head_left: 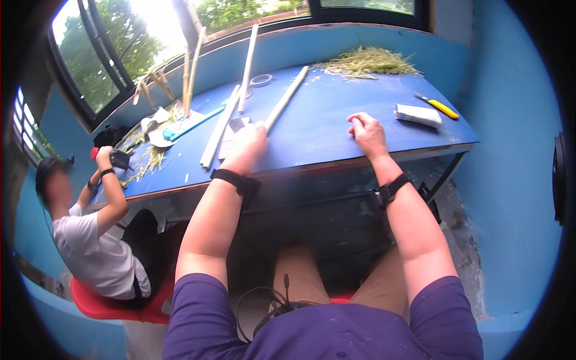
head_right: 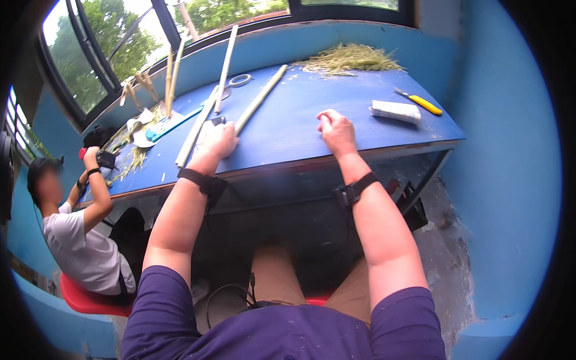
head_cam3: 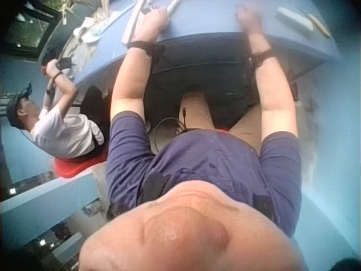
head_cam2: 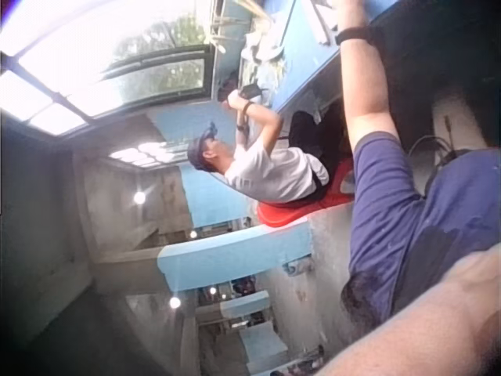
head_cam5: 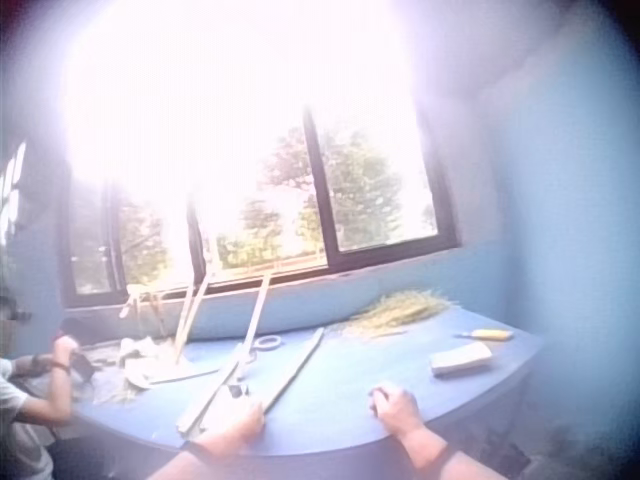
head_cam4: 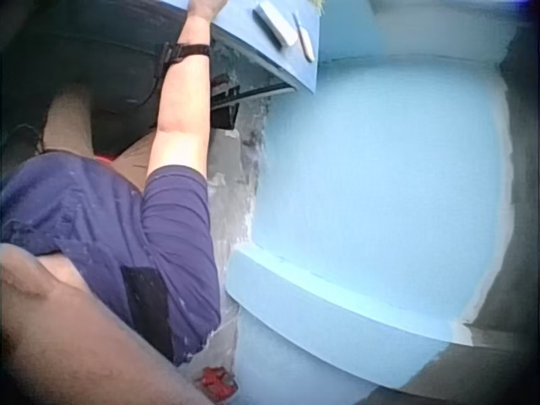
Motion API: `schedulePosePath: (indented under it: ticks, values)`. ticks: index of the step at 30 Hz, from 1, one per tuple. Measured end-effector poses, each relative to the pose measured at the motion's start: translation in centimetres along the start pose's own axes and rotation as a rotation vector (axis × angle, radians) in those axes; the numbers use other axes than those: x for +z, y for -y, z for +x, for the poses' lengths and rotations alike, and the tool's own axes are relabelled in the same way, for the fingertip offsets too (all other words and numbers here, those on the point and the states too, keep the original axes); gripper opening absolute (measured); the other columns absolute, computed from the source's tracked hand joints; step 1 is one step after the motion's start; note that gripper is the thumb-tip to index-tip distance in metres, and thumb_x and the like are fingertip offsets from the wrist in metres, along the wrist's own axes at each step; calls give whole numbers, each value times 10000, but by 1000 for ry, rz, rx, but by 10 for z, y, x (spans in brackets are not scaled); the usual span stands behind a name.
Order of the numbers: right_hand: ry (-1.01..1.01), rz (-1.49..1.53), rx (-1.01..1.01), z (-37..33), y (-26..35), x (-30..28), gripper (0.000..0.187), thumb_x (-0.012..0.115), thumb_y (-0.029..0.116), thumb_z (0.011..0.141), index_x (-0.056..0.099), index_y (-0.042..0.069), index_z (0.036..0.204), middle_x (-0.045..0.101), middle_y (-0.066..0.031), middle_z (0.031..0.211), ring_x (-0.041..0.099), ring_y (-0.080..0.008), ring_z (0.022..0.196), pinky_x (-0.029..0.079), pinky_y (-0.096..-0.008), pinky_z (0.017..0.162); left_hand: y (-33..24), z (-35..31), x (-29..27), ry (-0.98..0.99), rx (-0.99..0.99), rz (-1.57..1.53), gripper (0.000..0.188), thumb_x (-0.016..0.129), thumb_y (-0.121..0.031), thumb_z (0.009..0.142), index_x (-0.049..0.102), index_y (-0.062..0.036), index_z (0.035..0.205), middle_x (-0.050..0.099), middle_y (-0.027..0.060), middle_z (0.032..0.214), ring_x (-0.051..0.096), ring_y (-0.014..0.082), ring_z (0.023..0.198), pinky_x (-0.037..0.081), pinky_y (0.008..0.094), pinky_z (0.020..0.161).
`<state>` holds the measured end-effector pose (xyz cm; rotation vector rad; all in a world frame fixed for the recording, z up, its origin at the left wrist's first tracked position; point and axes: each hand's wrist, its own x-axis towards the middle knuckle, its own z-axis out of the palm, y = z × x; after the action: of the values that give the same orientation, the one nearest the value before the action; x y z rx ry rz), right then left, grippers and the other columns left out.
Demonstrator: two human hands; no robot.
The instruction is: Clean and wipe down long bamboo or wooden sticks with a white cloth.
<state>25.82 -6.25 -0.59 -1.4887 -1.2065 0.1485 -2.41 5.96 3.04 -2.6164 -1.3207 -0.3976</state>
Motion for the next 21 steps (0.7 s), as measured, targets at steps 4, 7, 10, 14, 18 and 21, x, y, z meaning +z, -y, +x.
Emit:
schedulePosePath:
  ticks: [4, 7, 10, 14, 18, 21]
  values:
    - [-7, 8, -17, -2, 8, 4, 166, 523, 148, 888, 680, 91, 891, 676, -80, 679, 677, -220, 666, 526, -339, 650, -3, 4, 16, -92, -87, -169, 244, 526, -95, 838, 575, -12, 1062, 574, 246, 1054, 596, 415, 958, 491, 483, 841]
    - [-6, -11, -22, -2, 12, 2, 166, 521, 139, 882, 680, 93, 895, 679, -83, 688, 678, -232, 679, 527, -341, 670, -19, 2, 15, -108, -90, -476, 312, 568, -101, 827, 567, -29, 1131, 527, 241, 1123, 572, 410, 1005, 476, 465, 881]
    - [24, -10, -6, -4, 9, -5, 166, 523, 139, 879, 680, 91, 903, 682, -84, 702, 680, -234, 699, 526, -338, 681, -44, 1, 19, -71, -21, -767, 390, 603, -106, 822, 554, -40, 1203, 523, 186, 1064, 572, 318, 965, 481, 392, 840]
    - [13, 55, -8, -5, 4, -23, 136, 562, 118, 858, 672, 75, 923, 692, -107, 805, 675, -248, 780, 522, -350, 719, -73, -17, 18, -134, 131, -817, 407, 645, -85, 802, 581, -41, 1201, 559, 117, 989, 578, 224, 899, 483, 325, 799]
    - [-126, -222, -192, 15, -3, -79, 224, 597, 66, 801, 651, 79, 1018, 640, -135, 1039, 614, -305, 956, 487, -379, 859, -82, -30, 5, -106, 174, -891, 362, 653, -54, 775, 624, -41, 1135, 585, 108, 981, 591, 239, 927, 482, 328, 831]
    - [-173, -661, -259, 31, -19, -119, 439, 557, 2, 733, 605, 86, 1162, 571, -151, 1234, 513, -309, 1174, 394, -400, 1011, -76, -31, 5, -85, 208, -961, 345, 656, -34, 754, 643, -43, 1099, 592, 105, 970, 605, 241, 910, 488, 321, 828]
